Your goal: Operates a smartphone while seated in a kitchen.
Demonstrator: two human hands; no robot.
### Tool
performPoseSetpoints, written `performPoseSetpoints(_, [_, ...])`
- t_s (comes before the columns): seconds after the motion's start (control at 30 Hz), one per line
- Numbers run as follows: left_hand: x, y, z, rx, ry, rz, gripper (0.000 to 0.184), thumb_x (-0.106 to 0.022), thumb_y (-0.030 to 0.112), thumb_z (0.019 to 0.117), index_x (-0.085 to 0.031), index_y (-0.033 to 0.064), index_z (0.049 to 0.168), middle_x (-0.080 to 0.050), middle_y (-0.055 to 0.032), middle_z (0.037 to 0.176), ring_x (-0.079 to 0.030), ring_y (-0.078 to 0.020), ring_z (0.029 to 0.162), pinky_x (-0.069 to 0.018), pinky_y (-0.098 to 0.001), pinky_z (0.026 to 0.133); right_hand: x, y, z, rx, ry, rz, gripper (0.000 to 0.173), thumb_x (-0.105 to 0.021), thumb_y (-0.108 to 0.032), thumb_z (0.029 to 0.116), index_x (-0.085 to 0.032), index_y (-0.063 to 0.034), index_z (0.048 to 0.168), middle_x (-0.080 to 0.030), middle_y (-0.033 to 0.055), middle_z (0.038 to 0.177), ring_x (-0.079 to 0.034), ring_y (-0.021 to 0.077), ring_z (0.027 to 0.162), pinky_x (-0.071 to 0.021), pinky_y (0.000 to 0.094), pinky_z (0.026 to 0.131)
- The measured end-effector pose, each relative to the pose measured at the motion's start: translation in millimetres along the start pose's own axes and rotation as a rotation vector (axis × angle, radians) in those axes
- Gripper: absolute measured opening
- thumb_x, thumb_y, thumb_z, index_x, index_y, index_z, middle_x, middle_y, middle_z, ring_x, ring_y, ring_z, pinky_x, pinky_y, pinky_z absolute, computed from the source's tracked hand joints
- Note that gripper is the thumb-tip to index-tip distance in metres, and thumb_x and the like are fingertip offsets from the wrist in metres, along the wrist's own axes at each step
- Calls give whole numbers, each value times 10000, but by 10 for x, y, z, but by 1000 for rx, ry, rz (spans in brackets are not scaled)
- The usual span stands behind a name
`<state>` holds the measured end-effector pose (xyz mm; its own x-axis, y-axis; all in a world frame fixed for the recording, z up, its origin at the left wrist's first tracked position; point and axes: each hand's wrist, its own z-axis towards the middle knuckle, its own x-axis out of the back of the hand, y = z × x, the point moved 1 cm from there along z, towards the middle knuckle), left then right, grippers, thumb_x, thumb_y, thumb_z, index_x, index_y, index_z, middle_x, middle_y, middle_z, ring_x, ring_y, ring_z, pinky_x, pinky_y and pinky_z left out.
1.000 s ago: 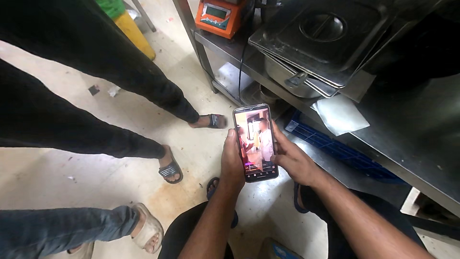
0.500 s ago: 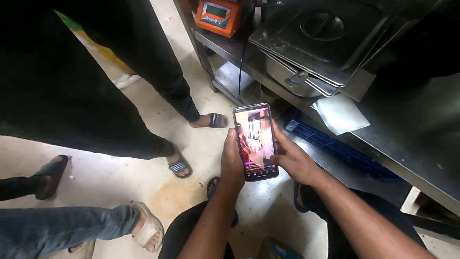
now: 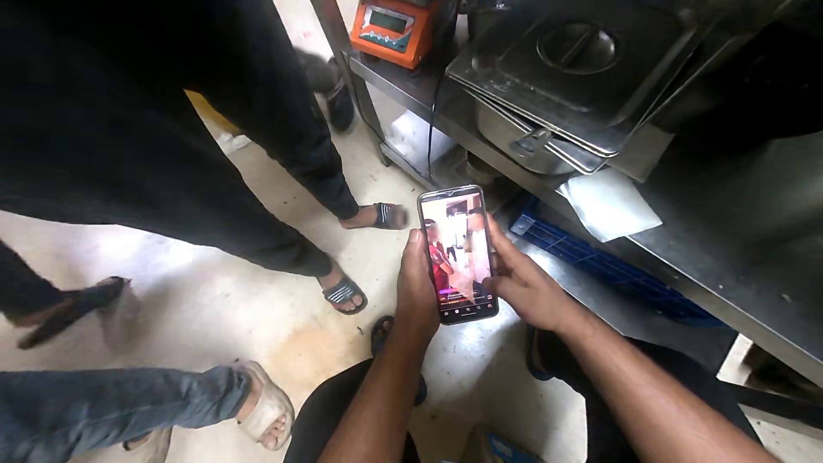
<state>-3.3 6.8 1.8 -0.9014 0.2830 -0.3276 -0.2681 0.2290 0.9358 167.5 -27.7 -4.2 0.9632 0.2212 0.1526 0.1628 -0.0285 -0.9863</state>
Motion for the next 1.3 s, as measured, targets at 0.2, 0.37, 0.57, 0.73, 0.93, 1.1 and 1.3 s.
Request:
performPoseSetpoints(0.2, [-63, 30, 35, 11, 70, -22, 564, -184, 582, 1053, -503, 217, 1342, -671, 64, 1156, -661, -37, 1027, -577, -291, 866, 5, -9, 6, -23, 21, -34, 800, -443, -100, 952, -84, -221, 1658, -719, 54, 1098, -709, 106, 937, -596, 334, 811])
performPoseSetpoints(0.37, [-16, -7, 22, 8, 6, 7, 680, -209, 691, 1015, -460, 260, 1477, -639, 38, 1314, -639, -85, 1140, -564, -352, 922, -26, 57, 19, -5, 119, -91, 596, -329, -274, 1070, -190, -213, 1646, -703, 42, 1192, -696, 92, 1020, -588, 349, 879])
performPoseSetpoints(0.57, [-25, 5, 8, 3, 11, 5, 648, -197, 657, 1030, -482, 253, 1449, -651, 36, 1275, -651, -77, 1097, -572, -336, 886, -52, 54, 14, -1, 130, -45, 626, -410, -261, 1063, -185, -211, 1645, -726, 43, 1055, -719, 120, 925, -612, 359, 809])
performPoseSetpoints(0.73, [-27, 29, 1, 1, 14, 7, 655, -215, 678, 1019, -486, 259, 1443, -657, 44, 1267, -655, -71, 1093, -575, -330, 883, -67, 6, 0, -25, 101, -6, 791, -582, -211, 980, -155, -213, 1646, -732, 20, 1017, -718, 104, 832, -616, 318, 756])
performPoseSetpoints(0.93, [-9, 45, -6, 12, 47, 40, 661, -203, 669, 1025, -480, 257, 1462, -639, 49, 1320, -630, -73, 1157, -555, -337, 937, -66, -1, 12, -5, 79, -71, 906, -644, -185, 899, -134, -207, 1648, -729, 10, 1053, -713, 86, 879, -608, 317, 791])
performPoseSetpoints(1.1, [8, 67, -11, 14, 31, 22, 674, -176, 666, 1024, -478, 259, 1469, -647, 39, 1317, -647, -97, 1141, -572, -365, 910, -73, -18, 1, 2, 60, -97, 950, -647, -149, 867, -112, -206, 1650, -722, 7, 1040, -708, 78, 879, -604, 316, 792])
performPoseSetpoints(1.3, [45, 53, -42, 45, 19, -3, 668, -206, 692, 1010, -496, 273, 1442, -681, 27, 1231, -681, -100, 1037, -593, -365, 832, -86, -72, -31, -30, 39, -138, 992, -685, -141, 861, -88, -204, 1651, -720, 23, 1082, -710, 96, 908, -602, 333, 818])
